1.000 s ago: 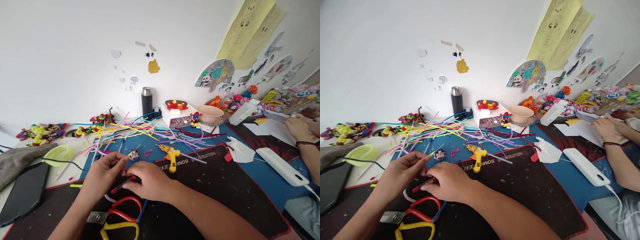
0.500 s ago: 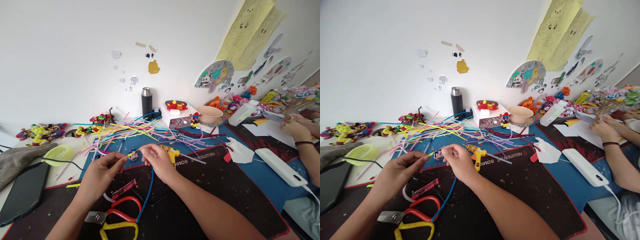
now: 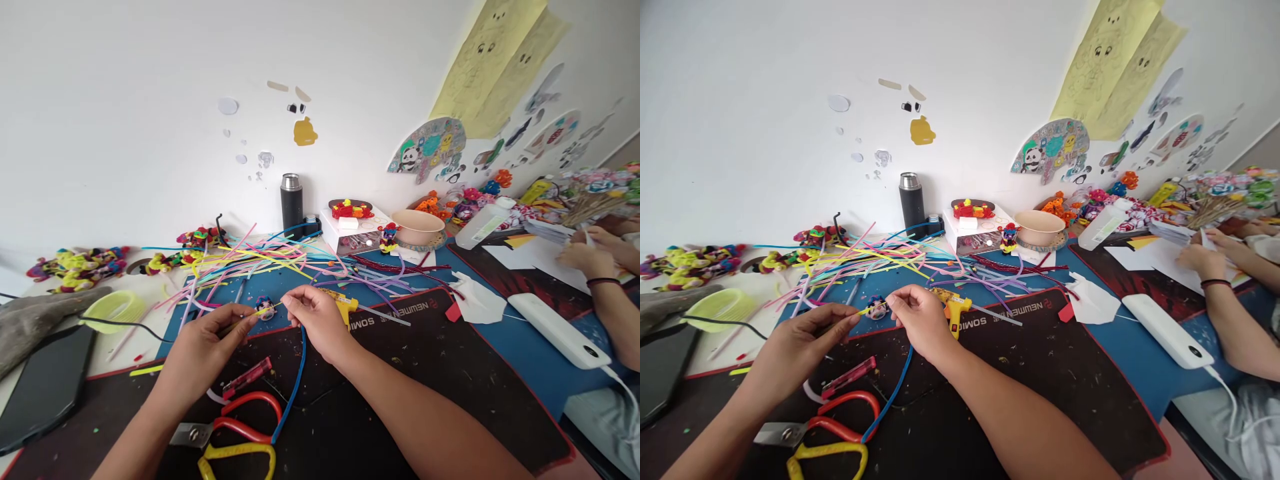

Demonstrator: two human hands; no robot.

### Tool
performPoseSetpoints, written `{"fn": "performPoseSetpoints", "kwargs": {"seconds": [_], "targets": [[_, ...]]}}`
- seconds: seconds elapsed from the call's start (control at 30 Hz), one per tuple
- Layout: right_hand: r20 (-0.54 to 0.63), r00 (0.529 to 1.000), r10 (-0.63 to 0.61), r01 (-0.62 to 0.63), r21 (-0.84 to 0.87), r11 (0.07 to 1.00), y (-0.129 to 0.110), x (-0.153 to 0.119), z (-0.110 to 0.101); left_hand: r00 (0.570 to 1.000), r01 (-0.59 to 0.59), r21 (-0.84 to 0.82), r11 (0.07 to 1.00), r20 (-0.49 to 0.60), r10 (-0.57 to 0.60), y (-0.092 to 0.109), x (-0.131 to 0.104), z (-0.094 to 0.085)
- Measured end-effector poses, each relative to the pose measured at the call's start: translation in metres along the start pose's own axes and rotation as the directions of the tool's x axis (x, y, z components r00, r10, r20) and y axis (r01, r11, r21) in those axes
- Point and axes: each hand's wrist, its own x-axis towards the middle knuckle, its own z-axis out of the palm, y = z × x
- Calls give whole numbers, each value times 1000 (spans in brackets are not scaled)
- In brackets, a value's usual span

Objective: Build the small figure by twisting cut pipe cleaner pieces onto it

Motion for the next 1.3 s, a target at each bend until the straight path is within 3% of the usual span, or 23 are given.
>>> {"fn": "performPoseSetpoints", "kwargs": {"seconds": [0.17, 0.3, 0.4, 0.5, 0.63, 0.77, 0.9, 1.0, 1.07, 1.17, 1.3], "targets": [[-35, 999, 13, -13, -8, 1000, 0, 0, -2, 994, 63, 14, 998, -85, -62, -3, 4, -7], [120, 988, -97, 122, -222, 967, 5, -10, 2, 980, 104, -3, 995, -170, -103, 0, 5, -12], [331, 921, -206, 348, -461, 816, 7, -21, 9, 981, 92, -18, 996, -173, -93, 4, 4, -10], [520, 828, -207, 529, -603, 597, 7, -27, 15, 983, 78, -14, 997, -163, -79, 4, 3, -8], [646, 760, -69, 619, -688, 378, 7, -27, 19, 985, 71, 13, 997, -161, -68, 2, 2, -6], [666, 746, -2, 634, -709, 309, 6, -28, 24, 987, 52, 43, 998, -151, -45, -1, 2, -5], [620, 784, -15, 568, -708, 420, 3, -30, 25, 988, 50, 32, 998, -147, -44, -4, 2, -5], [463, 886, -27, 368, -668, 647, 2, -30, 24, 988, 56, -47, 997, -142, -62, -3, 4, -7], [348, 937, 26, 180, -546, 818, 2, -28, 21, 989, 79, -163, 983, -114, -99, -2, 5, -8], [303, 941, 149, -71, -256, 964, 4, -22, 18, 986, 110, -370, 922, -79, -149, 1, 6, -11], [338, 924, 179, -190, 0, 982, 8, -16, 14, 977, 101, -560, 822, -102, -189, 6, 7, -14]]}}
